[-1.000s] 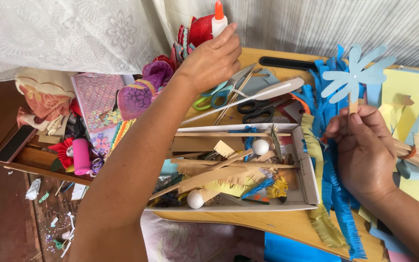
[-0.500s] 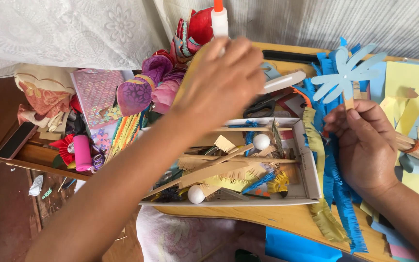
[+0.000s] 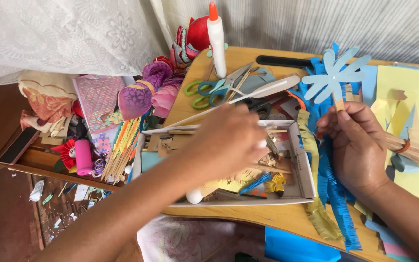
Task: Assembling paper flowers onto wooden sticks using glue and organizing craft materials into a box.
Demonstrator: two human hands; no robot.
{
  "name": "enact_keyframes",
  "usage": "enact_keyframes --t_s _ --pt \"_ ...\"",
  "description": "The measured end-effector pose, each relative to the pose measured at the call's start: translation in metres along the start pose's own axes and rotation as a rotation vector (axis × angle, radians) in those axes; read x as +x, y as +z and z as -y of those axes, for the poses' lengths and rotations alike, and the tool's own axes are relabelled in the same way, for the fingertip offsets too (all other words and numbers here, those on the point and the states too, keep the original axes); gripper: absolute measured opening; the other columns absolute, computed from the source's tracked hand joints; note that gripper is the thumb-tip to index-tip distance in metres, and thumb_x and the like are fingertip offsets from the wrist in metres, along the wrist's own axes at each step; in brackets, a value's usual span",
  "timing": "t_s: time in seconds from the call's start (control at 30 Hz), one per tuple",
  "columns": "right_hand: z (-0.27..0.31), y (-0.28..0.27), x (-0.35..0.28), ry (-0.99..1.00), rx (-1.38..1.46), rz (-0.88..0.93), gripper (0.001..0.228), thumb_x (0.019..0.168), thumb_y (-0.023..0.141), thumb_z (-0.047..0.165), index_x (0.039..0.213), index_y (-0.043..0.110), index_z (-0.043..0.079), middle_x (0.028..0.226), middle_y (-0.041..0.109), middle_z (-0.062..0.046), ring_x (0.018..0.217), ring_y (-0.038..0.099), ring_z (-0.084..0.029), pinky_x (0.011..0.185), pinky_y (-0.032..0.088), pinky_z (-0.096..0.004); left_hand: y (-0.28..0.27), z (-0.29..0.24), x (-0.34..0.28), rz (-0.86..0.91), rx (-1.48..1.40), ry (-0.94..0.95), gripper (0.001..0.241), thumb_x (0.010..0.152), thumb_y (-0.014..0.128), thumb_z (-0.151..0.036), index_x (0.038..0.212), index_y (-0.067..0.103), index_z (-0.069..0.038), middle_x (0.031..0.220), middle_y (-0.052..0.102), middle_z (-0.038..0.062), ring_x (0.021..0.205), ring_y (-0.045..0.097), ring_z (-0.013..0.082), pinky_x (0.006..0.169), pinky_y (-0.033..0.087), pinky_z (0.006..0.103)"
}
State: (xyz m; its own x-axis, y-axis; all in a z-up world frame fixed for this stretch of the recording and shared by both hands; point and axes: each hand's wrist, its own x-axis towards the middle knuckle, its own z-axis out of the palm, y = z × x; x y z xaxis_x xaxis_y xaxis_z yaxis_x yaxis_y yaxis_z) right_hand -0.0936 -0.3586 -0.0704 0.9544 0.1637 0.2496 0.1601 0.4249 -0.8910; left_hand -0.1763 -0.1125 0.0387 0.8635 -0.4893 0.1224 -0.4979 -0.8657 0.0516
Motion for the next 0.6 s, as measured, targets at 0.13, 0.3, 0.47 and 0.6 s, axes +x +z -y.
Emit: enact_keyframes --t_s 0.13,0.3,0.47,0.6 --pt "0.000 0.001 0.000 0.001 -0.022 0.005 0.011 0.111 0.052 0.014 0.114 0.062 0.011 0.095 0.067 -0.010 0.090 0.067 -0.018 0.081 0.055 -0.028 -0.013 0.056 0.022 -0.375 -0.066 -0.060 0.028 0.090 0.073 -0.003 0.066 0.063 -0.012 0.063 0.064 0.000 0.062 0.063 0.0168 0.067 0.057 0.0392" --pt "0.000 0.001 0.000 0.004 -0.024 -0.012 0.011 0.111 0.051 0.013 0.113 0.062 0.011 0.095 0.067 -0.010 0.090 0.067 -0.019 0.080 0.054 -0.029 0.015 0.101 0.069 -0.113 0.007 -0.447 0.019 0.086 0.056 -0.002 0.076 0.072 -0.008 0.077 0.072 0.017 0.073 0.070 0.0416 0.059 0.052 0.0554" --pt "-0.001 0.000 -0.001 0.007 -0.003 -0.022 0.009 0.110 0.052 0.012 0.112 0.061 0.012 0.100 0.067 -0.009 0.090 0.068 -0.019 0.079 0.054 -0.029 0.049 0.115 0.111 0.078 0.048 -0.600 0.013 0.083 0.061 -0.004 0.091 0.070 -0.010 0.092 0.072 0.011 0.087 0.070 0.0361 0.067 0.056 0.0484" --pt "0.001 0.003 0.000 0.024 -0.012 -0.028 0.008 0.109 0.052 0.013 0.111 0.060 0.011 0.098 0.066 -0.009 0.090 0.066 -0.019 0.078 0.053 -0.031 0.058 0.117 0.125 0.124 0.043 -0.613 0.020 0.083 0.059 -0.004 0.096 0.070 -0.015 0.098 0.072 0.008 0.094 0.070 0.0367 0.072 0.056 0.0478"
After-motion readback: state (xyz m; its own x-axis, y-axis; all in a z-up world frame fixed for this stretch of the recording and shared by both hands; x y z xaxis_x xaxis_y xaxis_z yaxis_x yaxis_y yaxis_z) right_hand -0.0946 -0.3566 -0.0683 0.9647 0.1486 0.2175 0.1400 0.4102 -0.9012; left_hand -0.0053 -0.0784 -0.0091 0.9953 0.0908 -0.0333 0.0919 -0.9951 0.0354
